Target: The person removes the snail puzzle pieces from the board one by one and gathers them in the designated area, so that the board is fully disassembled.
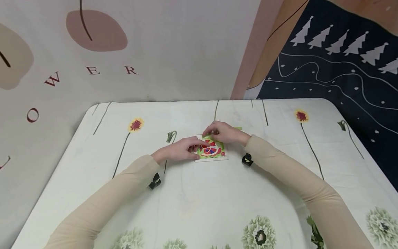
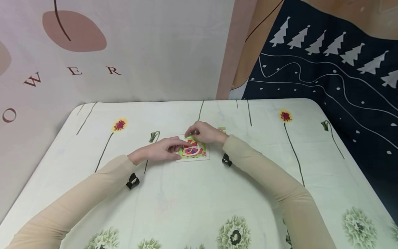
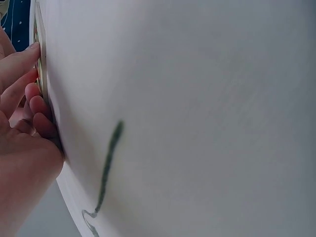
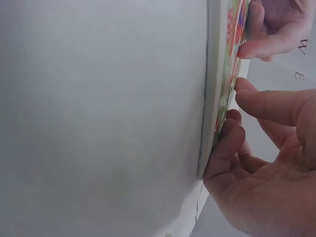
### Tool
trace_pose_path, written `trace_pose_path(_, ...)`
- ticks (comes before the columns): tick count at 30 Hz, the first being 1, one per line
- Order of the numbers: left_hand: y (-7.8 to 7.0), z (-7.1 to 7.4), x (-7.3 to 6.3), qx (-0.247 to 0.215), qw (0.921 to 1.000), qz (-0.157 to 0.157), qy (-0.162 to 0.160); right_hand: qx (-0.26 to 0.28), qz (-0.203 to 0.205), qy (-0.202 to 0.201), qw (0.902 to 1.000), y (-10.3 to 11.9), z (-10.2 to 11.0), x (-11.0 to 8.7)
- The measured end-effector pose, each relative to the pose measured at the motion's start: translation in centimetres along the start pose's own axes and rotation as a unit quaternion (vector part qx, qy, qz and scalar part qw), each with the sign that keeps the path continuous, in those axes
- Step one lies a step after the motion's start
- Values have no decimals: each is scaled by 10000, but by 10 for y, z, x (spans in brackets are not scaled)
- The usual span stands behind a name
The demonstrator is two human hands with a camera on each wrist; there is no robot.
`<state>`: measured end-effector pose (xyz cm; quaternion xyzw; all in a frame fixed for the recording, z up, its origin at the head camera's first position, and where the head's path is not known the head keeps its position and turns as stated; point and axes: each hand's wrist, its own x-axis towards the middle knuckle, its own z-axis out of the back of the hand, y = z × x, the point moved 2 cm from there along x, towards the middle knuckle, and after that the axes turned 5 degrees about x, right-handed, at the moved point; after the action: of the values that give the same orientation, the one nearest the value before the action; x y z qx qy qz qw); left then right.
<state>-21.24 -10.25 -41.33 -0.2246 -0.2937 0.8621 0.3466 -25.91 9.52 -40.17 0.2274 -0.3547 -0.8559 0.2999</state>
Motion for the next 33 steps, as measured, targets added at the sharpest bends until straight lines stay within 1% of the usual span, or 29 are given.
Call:
trace_pose_path(5, 1, 0, 1, 1, 10000, 7, 14, -97, 163, 135, 9997, -1, 1, 0)
trace_pose_path(13, -1, 0, 0, -51, 10000, -83, 17, -55, 136, 204, 9997, -1, 0, 1)
trace_pose_path(19, 1, 0, 1, 10, 10000, -56, 35, 186, 231, 299, 9991, 2, 0, -1)
trace_pose_path(25, 1, 0, 1, 75, 9999, -121, 29, 390, 119, 299, 9987, 0, 1, -3)
trace_pose_path(33, 0, -1, 1, 56, 10000, -21, 66, 748, 12, 195, 9970, -4, 3, -4)
